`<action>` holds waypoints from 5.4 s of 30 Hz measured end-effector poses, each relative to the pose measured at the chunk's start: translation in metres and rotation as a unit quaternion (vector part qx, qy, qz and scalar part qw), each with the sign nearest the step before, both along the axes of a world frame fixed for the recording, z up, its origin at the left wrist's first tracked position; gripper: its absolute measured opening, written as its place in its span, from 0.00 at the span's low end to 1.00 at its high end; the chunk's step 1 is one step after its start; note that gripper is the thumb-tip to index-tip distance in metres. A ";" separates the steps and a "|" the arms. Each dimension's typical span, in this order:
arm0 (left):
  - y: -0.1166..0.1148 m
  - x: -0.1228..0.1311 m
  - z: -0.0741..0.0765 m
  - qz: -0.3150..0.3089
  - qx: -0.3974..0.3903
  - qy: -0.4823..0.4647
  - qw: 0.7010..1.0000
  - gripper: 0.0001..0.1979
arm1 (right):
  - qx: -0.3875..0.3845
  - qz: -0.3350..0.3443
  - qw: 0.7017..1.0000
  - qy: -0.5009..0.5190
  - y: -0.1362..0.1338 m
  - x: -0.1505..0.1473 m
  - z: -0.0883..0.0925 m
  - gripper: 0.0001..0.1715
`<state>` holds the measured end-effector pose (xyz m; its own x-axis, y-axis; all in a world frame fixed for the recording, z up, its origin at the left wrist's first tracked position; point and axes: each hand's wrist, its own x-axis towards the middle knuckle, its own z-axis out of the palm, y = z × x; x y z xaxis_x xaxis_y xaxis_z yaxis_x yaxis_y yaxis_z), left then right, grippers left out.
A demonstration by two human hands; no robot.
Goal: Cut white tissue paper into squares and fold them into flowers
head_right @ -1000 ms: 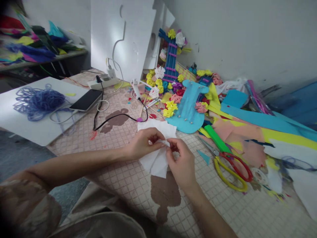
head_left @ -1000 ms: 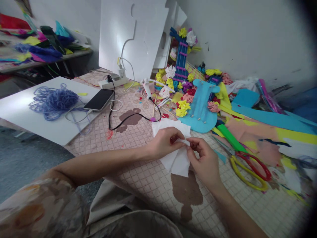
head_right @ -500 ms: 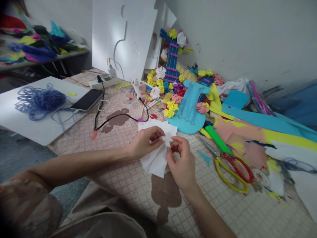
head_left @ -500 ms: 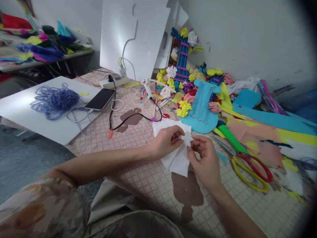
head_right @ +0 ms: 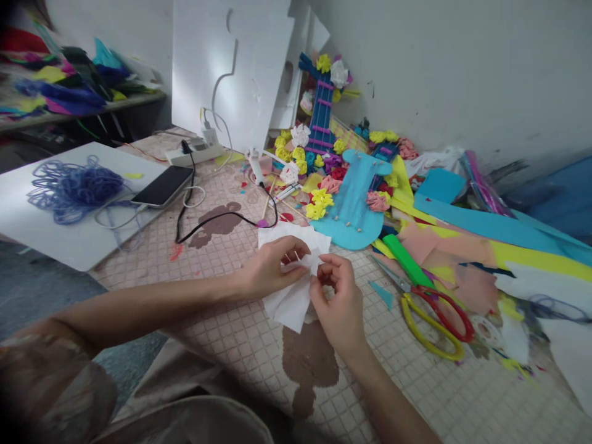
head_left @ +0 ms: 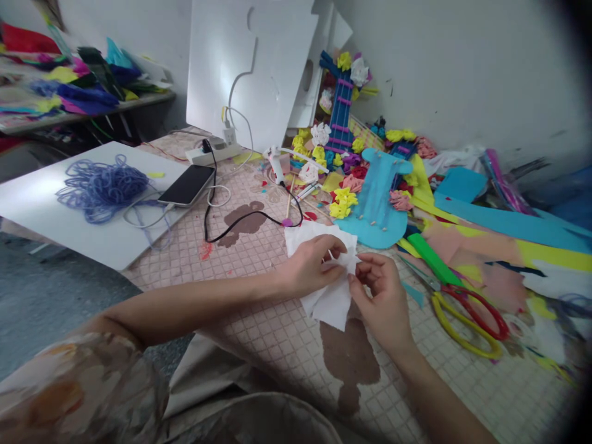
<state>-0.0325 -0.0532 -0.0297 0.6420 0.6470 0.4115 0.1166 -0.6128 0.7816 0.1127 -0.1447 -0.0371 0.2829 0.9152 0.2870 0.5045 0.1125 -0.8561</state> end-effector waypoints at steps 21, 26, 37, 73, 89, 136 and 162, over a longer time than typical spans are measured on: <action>-0.003 0.003 0.003 0.009 0.061 0.107 0.992 0.20 | 0.006 0.031 0.999 -0.029 -0.001 -0.010 -0.002 0.28; 0.002 0.006 -0.003 0.024 -0.042 0.017 0.999 0.16 | 0.022 0.042 0.999 -0.012 -0.003 -0.006 0.003 0.27; 0.016 0.012 -0.012 -0.086 -0.380 -0.086 0.917 0.10 | 0.068 -0.021 0.992 -0.107 0.001 0.009 0.012 0.05; -0.002 0.001 0.002 -0.014 0.068 -0.045 0.997 0.07 | 0.213 -0.023 0.946 -0.245 -0.001 0.007 0.022 0.12; -0.005 -0.001 0.004 -0.028 0.060 -0.016 0.998 0.07 | 0.204 -0.014 0.936 -0.287 0.001 0.010 0.021 0.09; -0.006 -0.001 0.005 -0.035 0.053 -0.024 0.998 0.07 | 0.246 -0.019 0.916 -0.315 0.000 0.010 0.023 0.11; -0.007 0.000 0.005 -0.028 0.054 -0.046 0.997 0.07 | 0.269 -0.028 0.914 -0.302 0.001 0.011 0.022 0.13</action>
<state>-0.0326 -0.0601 -0.0251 0.6320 0.5598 0.5360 0.0105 -0.6977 0.7163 0.1237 -0.1437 -0.0150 -0.0335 0.5840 0.8111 0.8851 0.3943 -0.2473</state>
